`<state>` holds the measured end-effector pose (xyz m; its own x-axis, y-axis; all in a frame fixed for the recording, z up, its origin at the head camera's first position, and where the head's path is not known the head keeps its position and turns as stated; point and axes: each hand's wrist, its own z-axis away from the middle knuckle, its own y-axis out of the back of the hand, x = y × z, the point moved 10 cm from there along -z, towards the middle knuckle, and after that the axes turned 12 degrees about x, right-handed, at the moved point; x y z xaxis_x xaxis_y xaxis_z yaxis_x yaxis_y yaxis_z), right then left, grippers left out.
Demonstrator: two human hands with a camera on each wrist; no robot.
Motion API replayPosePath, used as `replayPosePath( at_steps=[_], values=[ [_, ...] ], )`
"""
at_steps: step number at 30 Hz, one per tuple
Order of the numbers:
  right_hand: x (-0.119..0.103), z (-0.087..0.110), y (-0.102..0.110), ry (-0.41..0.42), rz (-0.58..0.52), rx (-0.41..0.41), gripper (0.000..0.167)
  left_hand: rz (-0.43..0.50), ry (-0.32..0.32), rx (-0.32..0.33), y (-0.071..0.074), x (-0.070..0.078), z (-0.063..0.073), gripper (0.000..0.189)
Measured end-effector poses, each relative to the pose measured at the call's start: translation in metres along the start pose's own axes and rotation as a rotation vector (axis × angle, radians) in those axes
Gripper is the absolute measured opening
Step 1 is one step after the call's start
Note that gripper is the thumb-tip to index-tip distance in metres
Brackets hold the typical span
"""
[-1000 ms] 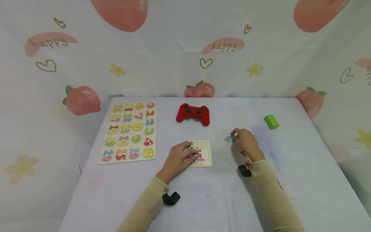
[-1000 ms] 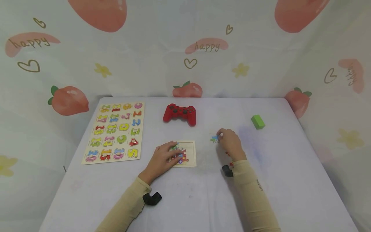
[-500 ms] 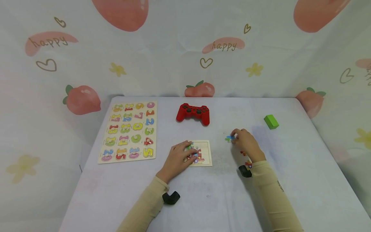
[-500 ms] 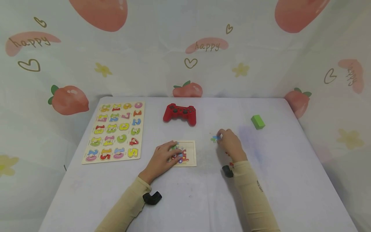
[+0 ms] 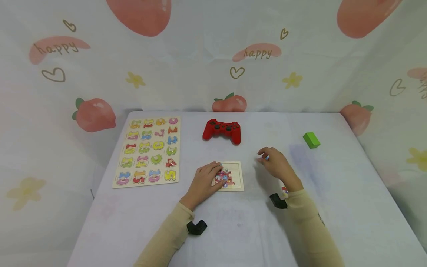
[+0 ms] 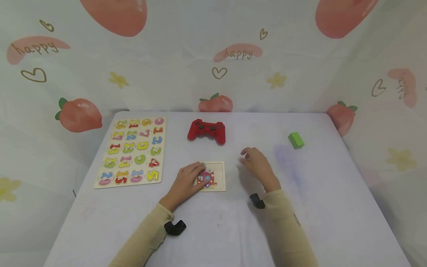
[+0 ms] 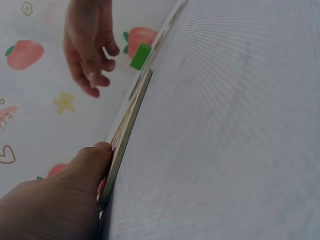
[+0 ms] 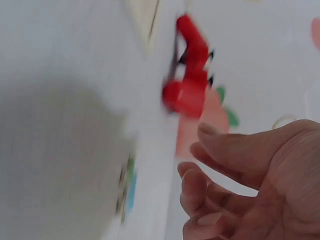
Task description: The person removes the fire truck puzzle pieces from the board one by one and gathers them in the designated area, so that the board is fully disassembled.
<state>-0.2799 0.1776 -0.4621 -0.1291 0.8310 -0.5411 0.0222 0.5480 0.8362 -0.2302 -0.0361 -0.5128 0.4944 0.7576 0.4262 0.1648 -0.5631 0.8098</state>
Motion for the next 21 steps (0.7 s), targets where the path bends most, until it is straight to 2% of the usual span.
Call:
replayPosePath(
  at_steps=[2,8,14,21],
  values=[
    [-0.016,0.004,-0.006,0.031,-0.028,0.001,0.024,-0.005,0.002,0.008,-0.001,-0.001,0.001,0.058],
    [-0.049,0.015,-0.042,0.077,-0.112,-0.087,0.024,-0.042,-0.006,-0.011,-0.004,-0.003,0.002,0.064],
    [-0.058,0.020,-0.073,0.066,-0.118,-0.140,0.024,-0.053,-0.010,-0.024,-0.005,-0.003,0.001,0.064],
    [-0.065,0.023,-0.083,0.078,-0.050,-0.083,0.020,-0.038,-0.015,-0.044,-0.006,-0.003,0.003,0.069]
  ],
)
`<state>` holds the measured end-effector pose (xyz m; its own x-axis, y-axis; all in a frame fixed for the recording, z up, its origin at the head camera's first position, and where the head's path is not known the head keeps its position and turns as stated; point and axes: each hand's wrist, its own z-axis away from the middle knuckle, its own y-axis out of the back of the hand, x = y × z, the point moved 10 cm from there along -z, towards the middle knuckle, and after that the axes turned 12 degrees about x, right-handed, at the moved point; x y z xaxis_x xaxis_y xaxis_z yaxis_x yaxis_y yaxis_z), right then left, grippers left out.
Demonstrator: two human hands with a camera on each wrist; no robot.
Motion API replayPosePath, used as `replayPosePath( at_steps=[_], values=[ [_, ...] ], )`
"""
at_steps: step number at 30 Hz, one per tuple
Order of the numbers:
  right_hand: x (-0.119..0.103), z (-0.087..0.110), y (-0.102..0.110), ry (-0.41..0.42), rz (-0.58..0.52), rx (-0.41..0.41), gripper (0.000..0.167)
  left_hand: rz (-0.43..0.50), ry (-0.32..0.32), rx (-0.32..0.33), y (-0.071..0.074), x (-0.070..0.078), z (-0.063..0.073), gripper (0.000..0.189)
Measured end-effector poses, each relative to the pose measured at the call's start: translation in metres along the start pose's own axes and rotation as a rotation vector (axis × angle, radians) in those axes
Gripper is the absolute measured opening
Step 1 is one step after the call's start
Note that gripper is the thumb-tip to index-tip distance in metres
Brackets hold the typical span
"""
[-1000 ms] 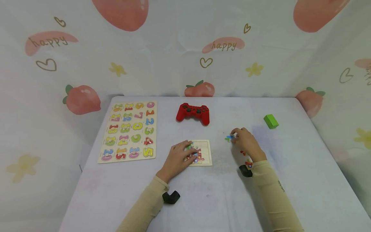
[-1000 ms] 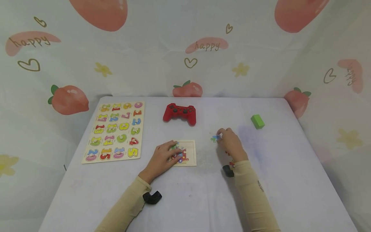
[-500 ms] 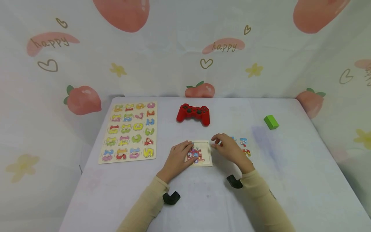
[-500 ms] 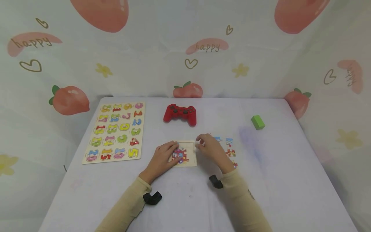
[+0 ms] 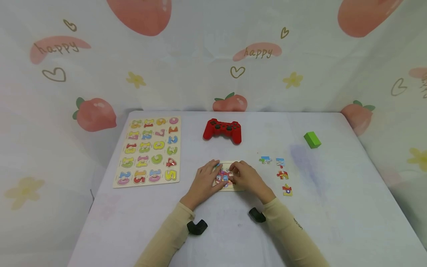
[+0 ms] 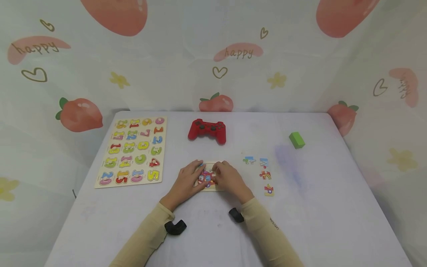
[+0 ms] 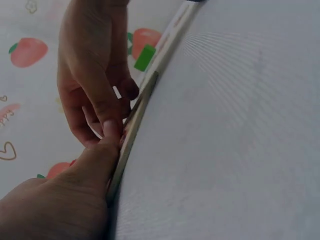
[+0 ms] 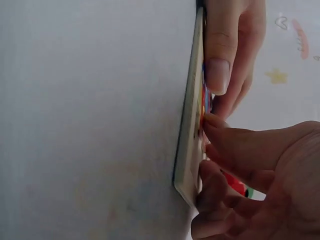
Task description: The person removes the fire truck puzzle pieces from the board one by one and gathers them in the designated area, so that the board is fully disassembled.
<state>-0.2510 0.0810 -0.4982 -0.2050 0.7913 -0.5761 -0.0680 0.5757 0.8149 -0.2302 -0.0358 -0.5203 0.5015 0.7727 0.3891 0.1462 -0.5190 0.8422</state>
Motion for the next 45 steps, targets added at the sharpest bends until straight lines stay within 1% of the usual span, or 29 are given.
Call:
replayPosePath(
  at_steps=[3,5,11,15,18,21,27,30,33,35,39,42,45],
  values=[
    [-0.003,0.001,0.000,0.009,-0.013,0.017,0.018,0.006,-0.011,-0.011,-0.002,0.000,0.001,0.074],
    [-0.004,0.001,0.001,0.014,-0.020,0.023,0.017,0.011,-0.007,-0.017,-0.003,-0.001,0.001,0.077],
    [-0.006,0.000,0.002,0.013,-0.035,0.038,0.017,0.069,0.048,-0.018,-0.001,-0.003,0.001,0.078],
    [-0.005,-0.002,0.003,-0.034,-0.088,0.037,0.014,0.107,0.083,-0.025,0.001,-0.004,0.001,0.079],
    [-0.001,-0.003,0.003,-0.085,-0.143,0.036,0.009,0.113,0.097,-0.039,0.001,-0.004,0.001,0.080],
    [0.004,-0.004,0.002,-0.127,-0.183,0.031,0.005,0.113,0.095,-0.042,0.000,-0.004,0.001,0.079],
    [0.012,-0.005,-0.001,-0.189,-0.227,0.019,0.006,0.114,0.097,-0.057,-0.002,-0.005,0.001,0.079],
    [0.013,-0.005,-0.001,-0.205,-0.255,0.021,0.007,0.112,0.093,-0.052,-0.001,-0.004,0.001,0.079],
    [0.015,-0.005,0.002,-0.209,-0.255,0.026,0.006,0.100,0.078,-0.037,0.000,-0.003,0.000,0.078],
    [0.018,-0.003,0.006,-0.222,-0.249,0.028,0.006,0.095,0.072,-0.032,0.000,-0.002,0.000,0.078],
    [0.031,0.000,0.019,-0.253,-0.221,0.036,0.007,0.078,0.078,-0.052,-0.002,-0.003,-0.001,0.079],
    [0.043,0.004,0.036,-0.252,-0.194,0.049,0.010,0.070,0.076,-0.053,-0.002,-0.002,-0.001,0.079],
    [0.058,0.008,0.053,-0.243,-0.171,0.056,0.012,0.077,0.067,-0.038,0.000,-0.001,-0.001,0.078]
  ],
)
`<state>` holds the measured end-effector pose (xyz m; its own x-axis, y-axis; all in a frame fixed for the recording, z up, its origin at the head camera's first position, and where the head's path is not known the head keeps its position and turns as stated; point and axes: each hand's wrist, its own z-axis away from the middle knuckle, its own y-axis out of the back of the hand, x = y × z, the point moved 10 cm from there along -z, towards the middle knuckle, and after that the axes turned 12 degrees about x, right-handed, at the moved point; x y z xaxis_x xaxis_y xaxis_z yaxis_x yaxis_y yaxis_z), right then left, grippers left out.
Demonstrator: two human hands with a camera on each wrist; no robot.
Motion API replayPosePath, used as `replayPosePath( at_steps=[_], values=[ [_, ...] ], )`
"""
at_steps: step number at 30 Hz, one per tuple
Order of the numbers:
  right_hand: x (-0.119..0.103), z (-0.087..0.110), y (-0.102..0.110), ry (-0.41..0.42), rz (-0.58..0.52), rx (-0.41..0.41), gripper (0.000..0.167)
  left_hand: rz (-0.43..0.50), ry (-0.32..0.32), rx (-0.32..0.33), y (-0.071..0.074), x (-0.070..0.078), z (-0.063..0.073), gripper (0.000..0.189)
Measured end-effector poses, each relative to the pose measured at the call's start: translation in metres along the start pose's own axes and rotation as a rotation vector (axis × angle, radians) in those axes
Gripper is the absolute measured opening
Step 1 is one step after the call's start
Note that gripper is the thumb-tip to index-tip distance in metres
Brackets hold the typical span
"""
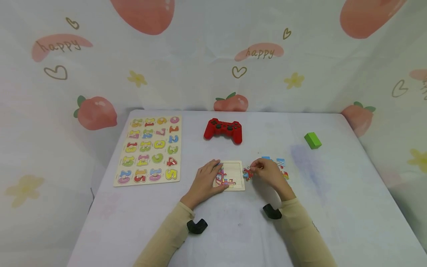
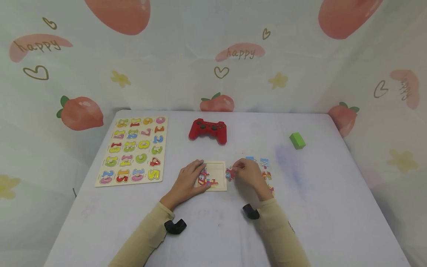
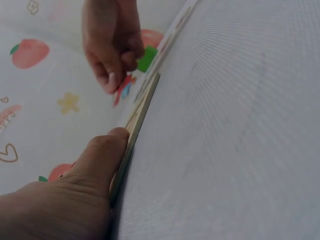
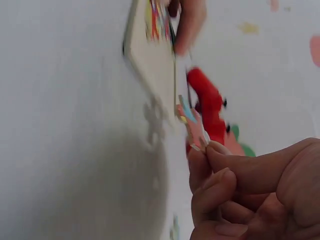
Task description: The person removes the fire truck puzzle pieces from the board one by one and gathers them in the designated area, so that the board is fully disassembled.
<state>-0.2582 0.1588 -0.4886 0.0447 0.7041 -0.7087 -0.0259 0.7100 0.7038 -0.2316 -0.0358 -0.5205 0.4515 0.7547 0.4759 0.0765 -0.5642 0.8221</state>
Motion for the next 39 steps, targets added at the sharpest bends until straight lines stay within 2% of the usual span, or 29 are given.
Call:
replayPosePath(
  at_steps=[5,14,20,25,34,39],
  values=[
    [0.024,0.002,0.023,0.006,0.030,0.009,0.014,-0.022,0.000,-0.012,-0.001,-0.002,0.001,0.078],
    [0.054,0.005,0.041,-0.039,0.060,0.041,0.011,-0.048,-0.014,-0.020,-0.005,-0.003,0.002,0.079],
    [0.058,0.002,0.045,-0.059,0.079,0.044,0.012,-0.054,-0.027,0.002,-0.003,-0.001,0.001,0.079],
    [0.056,0.000,0.045,-0.041,0.108,0.051,0.011,-0.054,-0.031,0.015,-0.001,0.000,0.001,0.079],
    [0.056,0.004,0.042,-0.060,0.121,0.053,0.010,-0.064,-0.037,0.010,-0.003,0.002,0.000,0.079],
    [0.050,0.005,0.041,-0.029,0.121,0.046,0.009,-0.074,-0.028,0.002,-0.002,0.001,0.000,0.079]
  ],
)
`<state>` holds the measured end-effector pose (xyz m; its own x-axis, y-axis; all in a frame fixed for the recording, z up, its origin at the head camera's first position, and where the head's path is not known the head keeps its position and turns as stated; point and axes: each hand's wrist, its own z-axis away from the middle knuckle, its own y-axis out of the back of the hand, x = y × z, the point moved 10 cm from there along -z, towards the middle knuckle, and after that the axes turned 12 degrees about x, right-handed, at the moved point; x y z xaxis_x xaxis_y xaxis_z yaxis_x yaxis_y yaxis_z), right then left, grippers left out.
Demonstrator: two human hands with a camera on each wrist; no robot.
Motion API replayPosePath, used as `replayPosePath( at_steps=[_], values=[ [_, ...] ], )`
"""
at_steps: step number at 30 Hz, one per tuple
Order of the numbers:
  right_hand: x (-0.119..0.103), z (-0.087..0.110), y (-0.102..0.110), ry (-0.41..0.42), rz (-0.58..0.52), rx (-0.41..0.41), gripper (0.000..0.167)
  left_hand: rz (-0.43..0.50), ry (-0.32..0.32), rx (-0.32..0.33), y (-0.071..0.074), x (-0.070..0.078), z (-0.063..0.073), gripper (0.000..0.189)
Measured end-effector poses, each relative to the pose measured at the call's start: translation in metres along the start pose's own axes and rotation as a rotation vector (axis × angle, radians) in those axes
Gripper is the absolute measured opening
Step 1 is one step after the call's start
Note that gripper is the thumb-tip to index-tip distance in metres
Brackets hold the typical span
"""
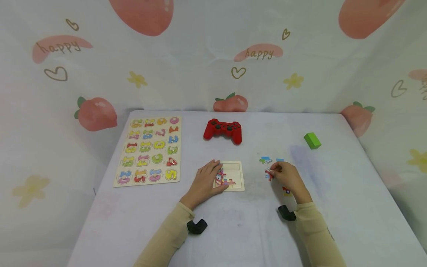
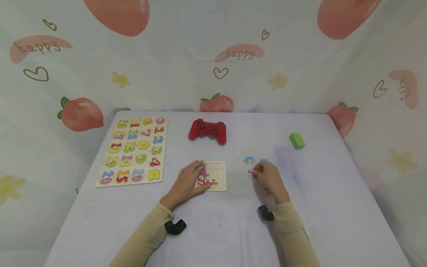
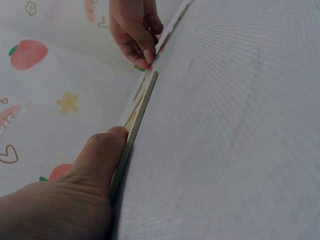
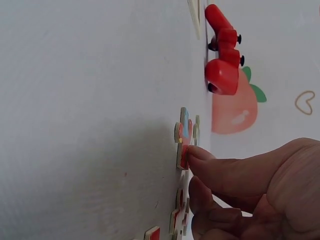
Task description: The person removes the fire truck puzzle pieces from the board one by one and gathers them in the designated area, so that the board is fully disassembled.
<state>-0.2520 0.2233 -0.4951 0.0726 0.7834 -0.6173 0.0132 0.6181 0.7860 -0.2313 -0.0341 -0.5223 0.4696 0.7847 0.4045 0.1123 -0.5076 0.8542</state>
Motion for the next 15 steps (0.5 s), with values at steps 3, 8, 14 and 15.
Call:
replayPosePath(
  at_steps=[3,8,14,15],
  values=[
    [-0.002,0.000,-0.001,0.023,0.010,0.002,0.009,0.000,0.004,-0.008,0.000,-0.001,0.000,0.079],
    [-0.012,0.004,-0.005,0.067,-0.006,0.028,0.009,0.012,0.006,-0.025,-0.001,-0.001,0.001,0.079],
    [-0.060,0.026,-0.040,0.163,-0.093,-0.067,0.012,0.052,-0.005,-0.042,0.001,0.000,0.002,0.071],
    [-0.069,0.032,-0.048,0.174,-0.107,-0.098,0.014,0.052,-0.010,-0.043,0.001,0.000,0.002,0.068]
  ],
)
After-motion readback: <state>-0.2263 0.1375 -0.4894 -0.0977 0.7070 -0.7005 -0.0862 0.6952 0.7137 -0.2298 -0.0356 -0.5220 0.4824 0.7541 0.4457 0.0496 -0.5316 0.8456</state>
